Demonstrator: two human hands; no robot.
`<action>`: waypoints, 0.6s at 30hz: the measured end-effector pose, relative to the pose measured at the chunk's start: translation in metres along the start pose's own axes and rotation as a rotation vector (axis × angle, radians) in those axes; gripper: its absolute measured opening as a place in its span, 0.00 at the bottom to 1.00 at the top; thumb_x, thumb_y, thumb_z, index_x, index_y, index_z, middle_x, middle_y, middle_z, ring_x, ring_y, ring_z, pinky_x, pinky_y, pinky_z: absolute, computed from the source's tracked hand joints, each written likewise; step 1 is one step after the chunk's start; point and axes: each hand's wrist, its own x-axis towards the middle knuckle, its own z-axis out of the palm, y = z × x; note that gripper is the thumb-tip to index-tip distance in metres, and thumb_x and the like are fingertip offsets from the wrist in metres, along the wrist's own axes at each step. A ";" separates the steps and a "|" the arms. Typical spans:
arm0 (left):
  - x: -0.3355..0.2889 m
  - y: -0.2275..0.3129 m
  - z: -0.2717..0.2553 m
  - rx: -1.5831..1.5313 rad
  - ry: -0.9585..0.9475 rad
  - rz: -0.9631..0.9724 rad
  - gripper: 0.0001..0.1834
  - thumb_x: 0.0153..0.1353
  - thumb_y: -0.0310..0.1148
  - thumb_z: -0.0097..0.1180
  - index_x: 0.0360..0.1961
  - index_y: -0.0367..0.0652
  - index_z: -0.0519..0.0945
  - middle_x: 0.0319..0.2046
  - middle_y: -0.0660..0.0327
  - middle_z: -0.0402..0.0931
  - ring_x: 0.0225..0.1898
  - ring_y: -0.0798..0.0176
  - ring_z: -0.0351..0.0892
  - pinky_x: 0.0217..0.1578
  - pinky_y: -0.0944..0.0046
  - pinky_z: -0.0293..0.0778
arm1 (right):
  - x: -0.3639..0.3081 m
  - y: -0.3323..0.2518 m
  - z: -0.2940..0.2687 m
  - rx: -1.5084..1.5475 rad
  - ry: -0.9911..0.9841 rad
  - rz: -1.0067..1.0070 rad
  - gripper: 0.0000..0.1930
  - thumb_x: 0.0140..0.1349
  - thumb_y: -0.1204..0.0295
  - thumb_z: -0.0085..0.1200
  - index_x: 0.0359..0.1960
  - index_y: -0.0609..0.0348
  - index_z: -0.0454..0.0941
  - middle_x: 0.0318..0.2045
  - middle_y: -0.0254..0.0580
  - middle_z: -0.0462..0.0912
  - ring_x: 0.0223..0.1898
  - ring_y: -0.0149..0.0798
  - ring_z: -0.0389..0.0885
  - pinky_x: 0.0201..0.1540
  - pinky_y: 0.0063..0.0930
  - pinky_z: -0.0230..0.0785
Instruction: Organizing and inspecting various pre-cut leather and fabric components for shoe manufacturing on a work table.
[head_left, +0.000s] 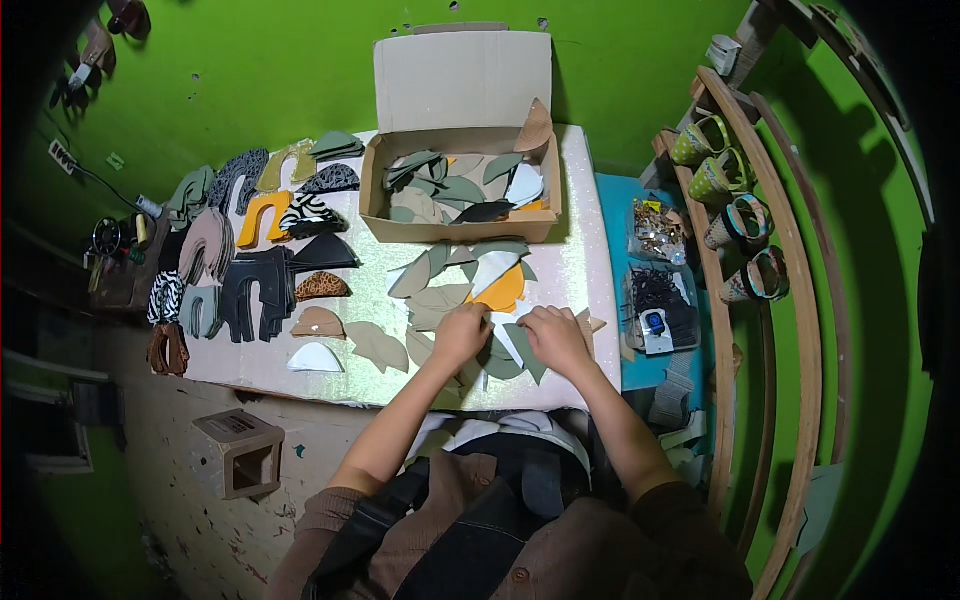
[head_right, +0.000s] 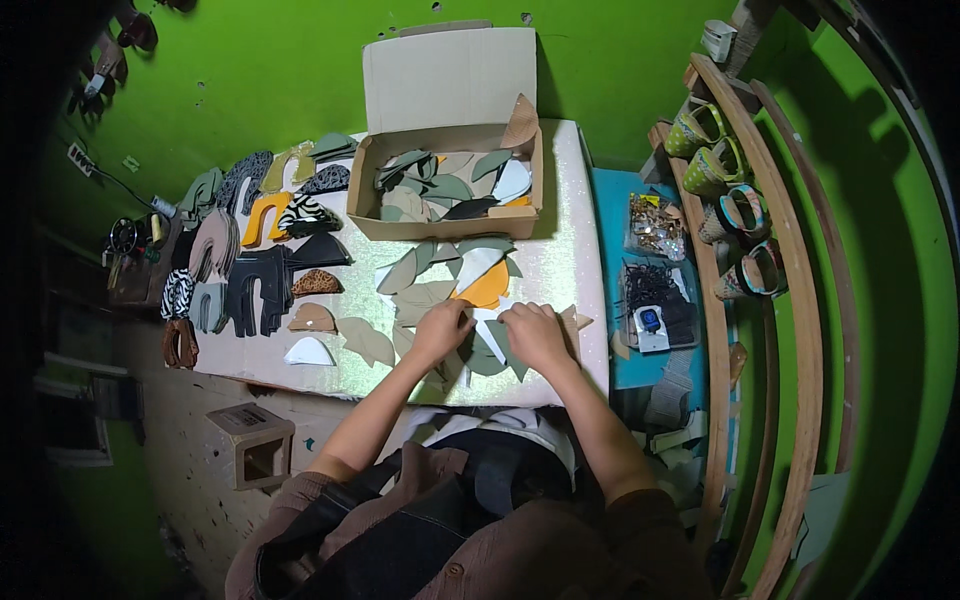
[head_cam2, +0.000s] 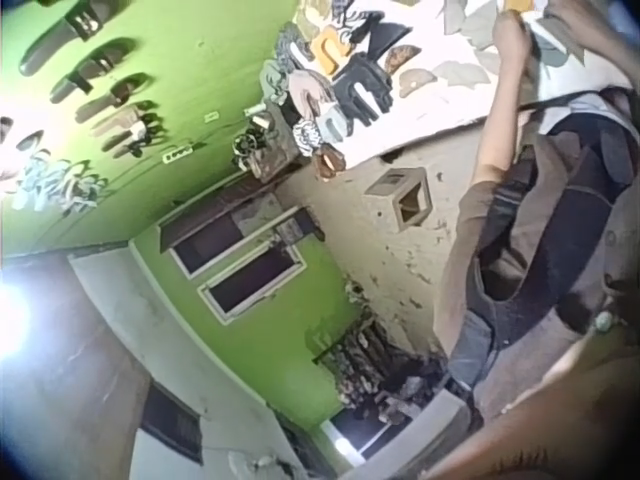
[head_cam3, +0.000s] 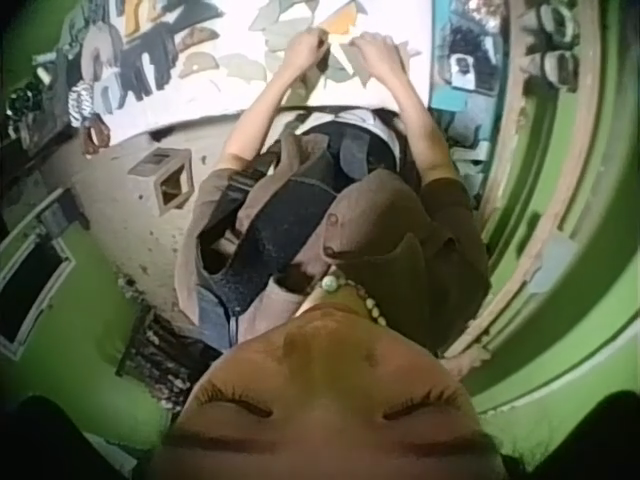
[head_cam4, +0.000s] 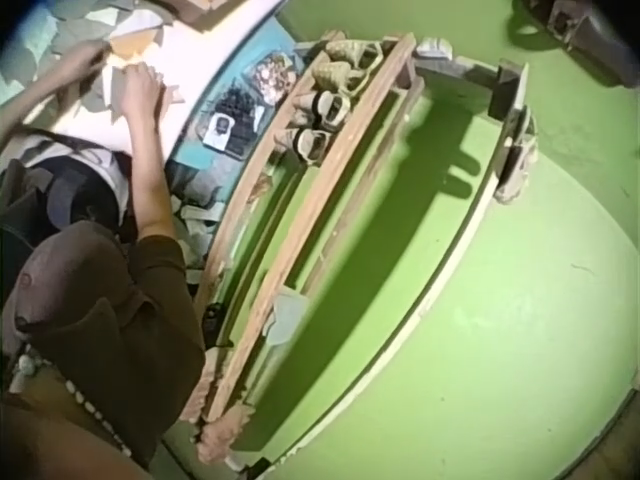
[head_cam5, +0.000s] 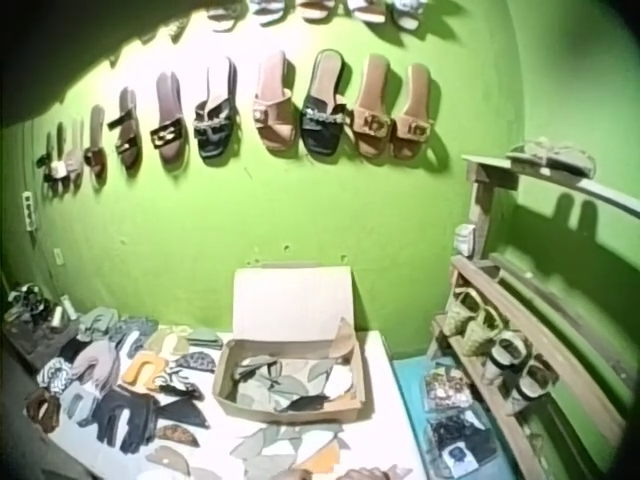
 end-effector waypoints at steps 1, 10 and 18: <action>-0.001 0.001 0.001 0.001 0.000 0.000 0.15 0.51 0.35 0.56 0.37 0.38 0.74 0.29 0.51 0.75 0.33 0.50 0.75 0.35 0.56 0.70 | -0.003 0.004 -0.003 0.000 0.001 0.000 0.07 0.50 0.74 0.49 0.30 0.53 0.78 0.27 0.36 0.76 0.35 0.40 0.74 0.42 0.35 0.61; -0.006 0.014 -0.036 -0.562 0.265 -0.194 0.07 0.56 0.29 0.50 0.30 0.35 0.70 0.19 0.58 0.70 0.21 0.67 0.71 0.26 0.67 0.69 | -0.007 0.020 -0.026 0.382 -0.243 0.244 0.07 0.53 0.73 0.49 0.32 0.56 0.79 0.30 0.40 0.77 0.39 0.42 0.74 0.44 0.34 0.64; -0.018 -0.003 -0.007 -1.068 0.214 -0.387 0.06 0.58 0.27 0.47 0.33 0.40 0.64 0.26 0.62 0.68 0.25 0.71 0.70 0.30 0.69 0.72 | 0.013 0.025 -0.005 0.005 -0.191 0.304 0.16 0.50 0.70 0.54 0.41 0.60 0.75 0.41 0.48 0.74 0.46 0.49 0.70 0.47 0.36 0.66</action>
